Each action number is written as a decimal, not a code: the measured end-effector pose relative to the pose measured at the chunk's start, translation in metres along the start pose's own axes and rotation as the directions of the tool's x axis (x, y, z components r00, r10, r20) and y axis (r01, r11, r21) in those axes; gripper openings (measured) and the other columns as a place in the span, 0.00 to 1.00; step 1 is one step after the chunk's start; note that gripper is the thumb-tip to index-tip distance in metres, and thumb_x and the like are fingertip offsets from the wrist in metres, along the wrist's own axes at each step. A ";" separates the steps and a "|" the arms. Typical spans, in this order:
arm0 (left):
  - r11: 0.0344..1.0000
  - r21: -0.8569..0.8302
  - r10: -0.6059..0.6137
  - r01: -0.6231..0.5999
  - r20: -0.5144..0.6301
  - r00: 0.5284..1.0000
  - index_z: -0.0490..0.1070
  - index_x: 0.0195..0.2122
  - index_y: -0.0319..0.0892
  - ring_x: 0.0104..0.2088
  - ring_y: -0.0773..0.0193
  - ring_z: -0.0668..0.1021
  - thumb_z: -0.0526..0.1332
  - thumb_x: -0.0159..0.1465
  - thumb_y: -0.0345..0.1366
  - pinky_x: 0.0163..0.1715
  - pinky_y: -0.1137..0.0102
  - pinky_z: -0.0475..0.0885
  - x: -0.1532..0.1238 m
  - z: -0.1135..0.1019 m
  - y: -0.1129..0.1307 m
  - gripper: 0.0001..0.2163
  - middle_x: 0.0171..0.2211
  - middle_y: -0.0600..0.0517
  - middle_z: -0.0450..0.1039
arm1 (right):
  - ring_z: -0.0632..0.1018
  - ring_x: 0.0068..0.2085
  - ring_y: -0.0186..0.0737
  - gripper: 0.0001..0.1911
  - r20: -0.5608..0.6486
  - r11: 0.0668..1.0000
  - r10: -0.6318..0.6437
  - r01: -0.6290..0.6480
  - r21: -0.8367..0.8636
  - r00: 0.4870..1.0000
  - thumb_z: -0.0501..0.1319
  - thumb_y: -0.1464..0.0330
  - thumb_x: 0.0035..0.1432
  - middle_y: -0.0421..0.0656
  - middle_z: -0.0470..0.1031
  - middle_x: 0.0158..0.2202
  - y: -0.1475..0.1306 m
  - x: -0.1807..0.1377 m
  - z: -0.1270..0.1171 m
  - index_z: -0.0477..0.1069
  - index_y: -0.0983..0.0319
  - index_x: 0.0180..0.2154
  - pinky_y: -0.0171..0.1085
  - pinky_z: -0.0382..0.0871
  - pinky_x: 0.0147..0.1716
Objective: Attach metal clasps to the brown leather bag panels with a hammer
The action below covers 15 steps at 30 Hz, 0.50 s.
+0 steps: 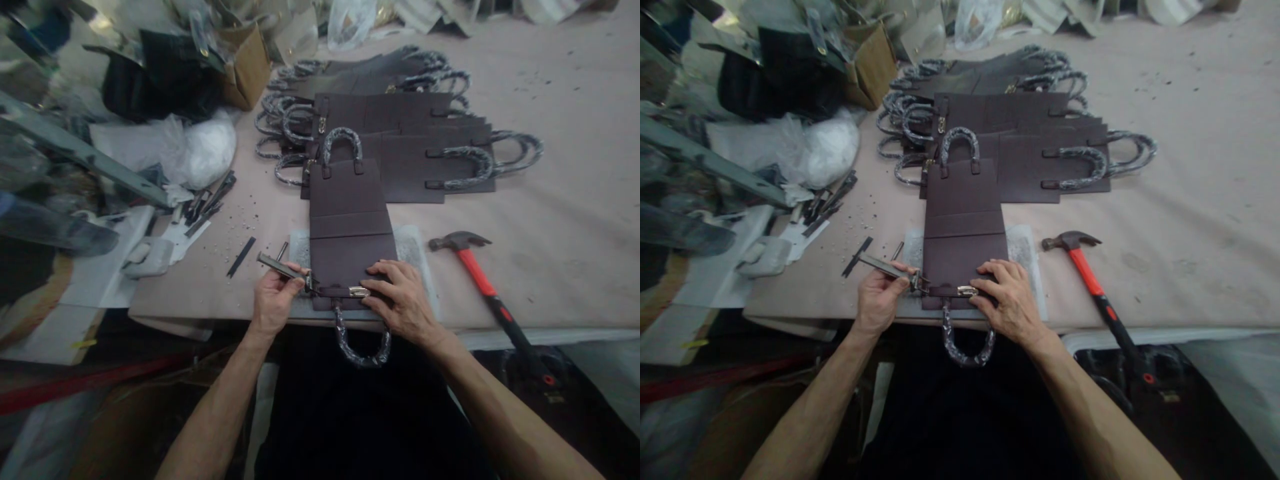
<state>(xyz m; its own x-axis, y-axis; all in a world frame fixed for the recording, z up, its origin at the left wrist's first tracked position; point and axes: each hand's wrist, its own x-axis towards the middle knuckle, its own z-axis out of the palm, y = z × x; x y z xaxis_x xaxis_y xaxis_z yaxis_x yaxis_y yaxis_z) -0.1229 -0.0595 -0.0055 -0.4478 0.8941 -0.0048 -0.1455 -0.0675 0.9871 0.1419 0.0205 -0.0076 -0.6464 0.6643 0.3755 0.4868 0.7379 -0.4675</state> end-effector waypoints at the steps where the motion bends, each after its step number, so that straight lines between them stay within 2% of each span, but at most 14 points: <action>1: 0.998 0.042 0.046 -0.048 0.035 0.998 0.76 0.39 0.41 0.40 0.59 0.84 0.75 0.57 0.40 0.44 0.65 0.79 -0.002 0.003 -0.002 0.13 0.37 0.48 0.82 | 0.72 0.56 0.54 0.10 -0.008 1.000 0.005 -0.005 -0.005 1.000 0.64 0.62 0.66 0.48 0.75 0.52 0.000 0.000 0.001 0.79 0.58 0.46 0.55 0.65 0.56; 4: 0.976 0.129 0.158 -0.175 0.129 0.979 0.77 0.39 0.41 0.44 0.58 0.83 0.71 0.62 0.37 0.49 0.64 0.78 -0.008 0.005 -0.001 0.08 0.40 0.47 0.81 | 0.72 0.56 0.53 0.10 -0.018 1.000 0.027 -0.027 -0.012 0.999 0.63 0.63 0.67 0.47 0.76 0.51 0.000 0.001 0.002 0.80 0.57 0.46 0.55 0.65 0.56; 7: 0.952 0.173 0.222 -0.254 0.186 0.957 0.76 0.41 0.42 0.46 0.58 0.83 0.68 0.64 0.33 0.52 0.61 0.77 -0.013 0.002 0.000 0.05 0.42 0.47 0.81 | 0.72 0.55 0.52 0.09 -0.010 0.999 0.041 -0.041 -0.008 0.999 0.63 0.63 0.66 0.47 0.76 0.51 0.000 0.002 0.002 0.80 0.56 0.45 0.55 0.65 0.56; 15: 0.878 0.140 0.415 -0.458 0.253 0.874 0.76 0.44 0.43 0.50 0.56 0.82 0.65 0.65 0.26 0.56 0.54 0.76 -0.022 0.001 -0.004 0.09 0.44 0.48 0.80 | 0.73 0.55 0.52 0.09 -0.033 0.999 0.035 -0.035 -0.008 0.999 0.64 0.62 0.66 0.47 0.77 0.51 -0.002 0.002 0.002 0.80 0.57 0.44 0.55 0.66 0.57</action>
<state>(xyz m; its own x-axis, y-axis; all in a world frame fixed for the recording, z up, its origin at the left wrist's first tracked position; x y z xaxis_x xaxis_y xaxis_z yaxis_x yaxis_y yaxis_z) -0.1116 -0.0787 -0.0096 -0.2290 0.8652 0.4461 0.2010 -0.4064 0.8913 0.1382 0.0203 -0.0075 -0.6094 0.6933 0.3846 0.5138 0.7148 -0.4744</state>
